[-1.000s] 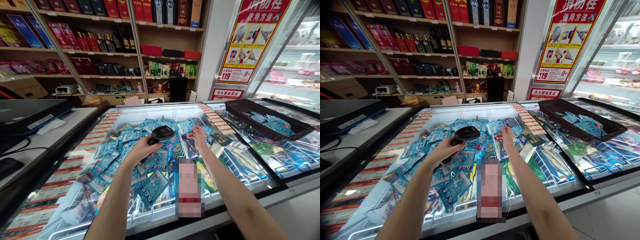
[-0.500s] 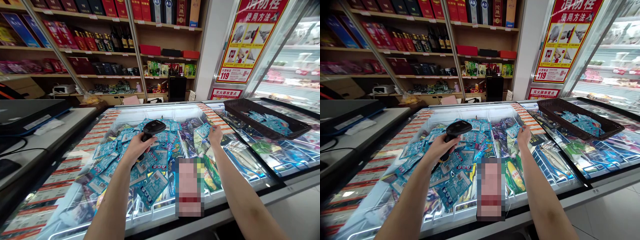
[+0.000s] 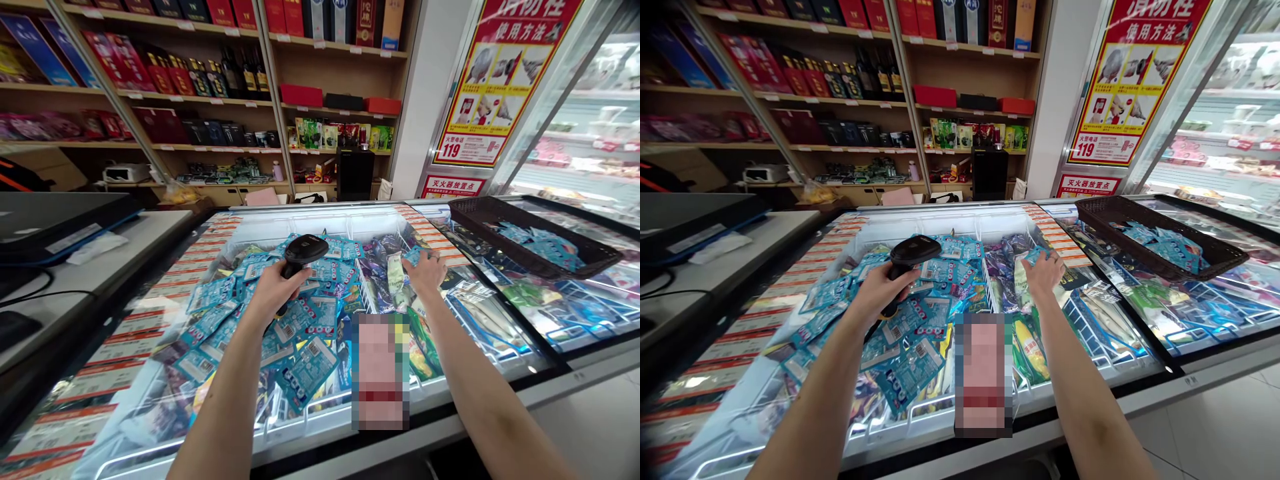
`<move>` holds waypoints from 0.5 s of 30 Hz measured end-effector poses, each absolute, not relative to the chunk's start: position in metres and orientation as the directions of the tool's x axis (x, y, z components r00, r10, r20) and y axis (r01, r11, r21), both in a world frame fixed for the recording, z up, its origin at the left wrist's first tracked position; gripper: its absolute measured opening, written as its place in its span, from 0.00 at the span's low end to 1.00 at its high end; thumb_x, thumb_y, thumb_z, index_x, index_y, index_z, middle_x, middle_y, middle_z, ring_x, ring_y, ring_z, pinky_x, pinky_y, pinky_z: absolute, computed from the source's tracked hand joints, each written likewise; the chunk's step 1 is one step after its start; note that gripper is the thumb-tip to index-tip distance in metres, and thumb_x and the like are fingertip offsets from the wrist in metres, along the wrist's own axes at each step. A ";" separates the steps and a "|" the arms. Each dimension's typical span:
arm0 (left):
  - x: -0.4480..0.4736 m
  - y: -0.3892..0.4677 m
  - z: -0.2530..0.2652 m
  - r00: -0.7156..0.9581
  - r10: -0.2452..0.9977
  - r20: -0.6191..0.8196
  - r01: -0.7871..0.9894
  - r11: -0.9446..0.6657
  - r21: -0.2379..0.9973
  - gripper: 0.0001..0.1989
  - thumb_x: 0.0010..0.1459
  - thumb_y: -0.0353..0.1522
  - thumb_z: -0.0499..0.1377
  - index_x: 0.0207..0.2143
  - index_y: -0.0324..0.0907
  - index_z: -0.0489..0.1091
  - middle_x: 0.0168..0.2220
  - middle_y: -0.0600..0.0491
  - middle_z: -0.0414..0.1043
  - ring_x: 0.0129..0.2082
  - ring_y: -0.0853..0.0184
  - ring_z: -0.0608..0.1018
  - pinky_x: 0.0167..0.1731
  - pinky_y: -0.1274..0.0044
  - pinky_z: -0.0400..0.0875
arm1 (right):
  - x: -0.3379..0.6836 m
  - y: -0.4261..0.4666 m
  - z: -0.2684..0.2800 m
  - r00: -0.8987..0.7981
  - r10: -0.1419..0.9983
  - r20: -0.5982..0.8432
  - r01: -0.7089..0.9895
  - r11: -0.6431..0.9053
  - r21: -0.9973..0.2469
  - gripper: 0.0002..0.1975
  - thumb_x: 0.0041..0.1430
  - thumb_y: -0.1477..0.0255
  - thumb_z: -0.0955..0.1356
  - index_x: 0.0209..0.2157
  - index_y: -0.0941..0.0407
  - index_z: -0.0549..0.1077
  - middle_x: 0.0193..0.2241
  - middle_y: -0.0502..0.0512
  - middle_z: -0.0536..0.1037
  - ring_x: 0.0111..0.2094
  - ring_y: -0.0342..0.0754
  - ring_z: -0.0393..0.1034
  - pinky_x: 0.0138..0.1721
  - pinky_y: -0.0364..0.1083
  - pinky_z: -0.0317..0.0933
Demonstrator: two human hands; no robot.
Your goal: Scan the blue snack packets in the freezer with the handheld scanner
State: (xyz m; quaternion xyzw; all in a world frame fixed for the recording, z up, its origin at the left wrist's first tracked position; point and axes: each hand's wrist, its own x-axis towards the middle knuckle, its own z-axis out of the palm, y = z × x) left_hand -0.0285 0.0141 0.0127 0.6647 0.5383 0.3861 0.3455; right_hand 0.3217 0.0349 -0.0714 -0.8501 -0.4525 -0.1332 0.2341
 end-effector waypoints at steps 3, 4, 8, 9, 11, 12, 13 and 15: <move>-0.032 0.018 0.008 0.047 0.983 0.180 0.459 -0.181 0.870 0.17 0.49 0.46 0.59 0.28 0.40 0.67 0.14 0.57 0.65 0.14 0.71 0.65 0.17 0.79 0.56 | 0.320 0.035 -0.068 0.509 0.709 0.487 0.860 -0.411 -0.301 0.26 0.57 0.59 0.65 0.50 0.63 0.70 0.53 0.72 0.65 0.54 0.66 0.53 0.51 0.59 0.47; -0.033 0.019 0.007 0.031 0.982 0.188 0.459 -0.181 0.870 0.17 0.49 0.46 0.59 0.28 0.40 0.67 0.15 0.57 0.65 0.14 0.71 0.66 0.17 0.79 0.57 | 0.318 0.036 -0.066 0.469 0.725 0.504 0.882 -0.353 -0.313 0.24 0.58 0.60 0.65 0.50 0.62 0.71 0.53 0.70 0.66 0.54 0.66 0.53 0.52 0.59 0.47; -0.034 0.020 0.006 0.019 0.983 0.183 0.453 -0.172 0.875 0.17 0.48 0.46 0.59 0.28 0.40 0.67 0.15 0.56 0.66 0.15 0.70 0.67 0.18 0.79 0.59 | 0.295 0.044 -0.064 0.207 0.853 0.479 0.922 -0.007 -0.387 0.18 0.61 0.61 0.63 0.46 0.54 0.75 0.47 0.62 0.73 0.51 0.60 0.59 0.52 0.57 0.50; -0.034 0.020 0.007 0.019 0.984 0.180 0.453 -0.169 0.875 0.17 0.48 0.46 0.59 0.28 0.40 0.67 0.15 0.56 0.66 0.15 0.70 0.67 0.18 0.79 0.59 | 0.287 0.046 -0.065 0.124 0.879 0.460 0.914 0.079 -0.398 0.18 0.61 0.59 0.63 0.45 0.53 0.76 0.45 0.60 0.74 0.50 0.58 0.61 0.52 0.56 0.51; -0.033 0.019 0.008 0.020 0.983 0.181 0.459 -0.170 0.872 0.17 0.48 0.46 0.59 0.28 0.40 0.67 0.14 0.56 0.65 0.15 0.70 0.67 0.18 0.78 0.58 | 0.269 0.048 -0.067 -0.024 0.908 0.419 0.894 0.207 -0.397 0.21 0.59 0.54 0.63 0.45 0.52 0.76 0.43 0.58 0.75 0.50 0.56 0.63 0.53 0.54 0.52; -0.033 0.019 0.008 0.023 0.982 0.185 0.465 -0.175 0.868 0.17 0.48 0.46 0.59 0.28 0.40 0.67 0.14 0.57 0.65 0.15 0.70 0.67 0.18 0.78 0.58 | 0.260 0.048 -0.068 -0.050 0.916 0.398 0.889 0.222 -0.400 0.23 0.57 0.52 0.64 0.46 0.51 0.75 0.46 0.58 0.74 0.50 0.56 0.63 0.53 0.55 0.53; -0.032 0.018 0.008 0.025 0.981 0.191 0.470 -0.180 0.864 0.17 0.48 0.46 0.59 0.28 0.40 0.67 0.14 0.57 0.64 0.14 0.70 0.67 0.18 0.78 0.58 | 0.252 0.047 -0.069 -0.068 0.922 0.381 0.889 0.229 -0.396 0.26 0.55 0.49 0.64 0.47 0.51 0.75 0.48 0.59 0.73 0.52 0.57 0.62 0.53 0.55 0.53; -0.031 0.018 0.009 0.037 0.980 0.195 0.481 -0.189 0.856 0.17 0.49 0.46 0.59 0.28 0.40 0.67 0.13 0.57 0.63 0.14 0.70 0.66 0.18 0.78 0.57 | 0.240 0.043 -0.071 -0.088 0.926 0.366 0.895 0.235 -0.380 0.30 0.52 0.45 0.64 0.49 0.50 0.74 0.52 0.60 0.70 0.54 0.61 0.58 0.53 0.58 0.52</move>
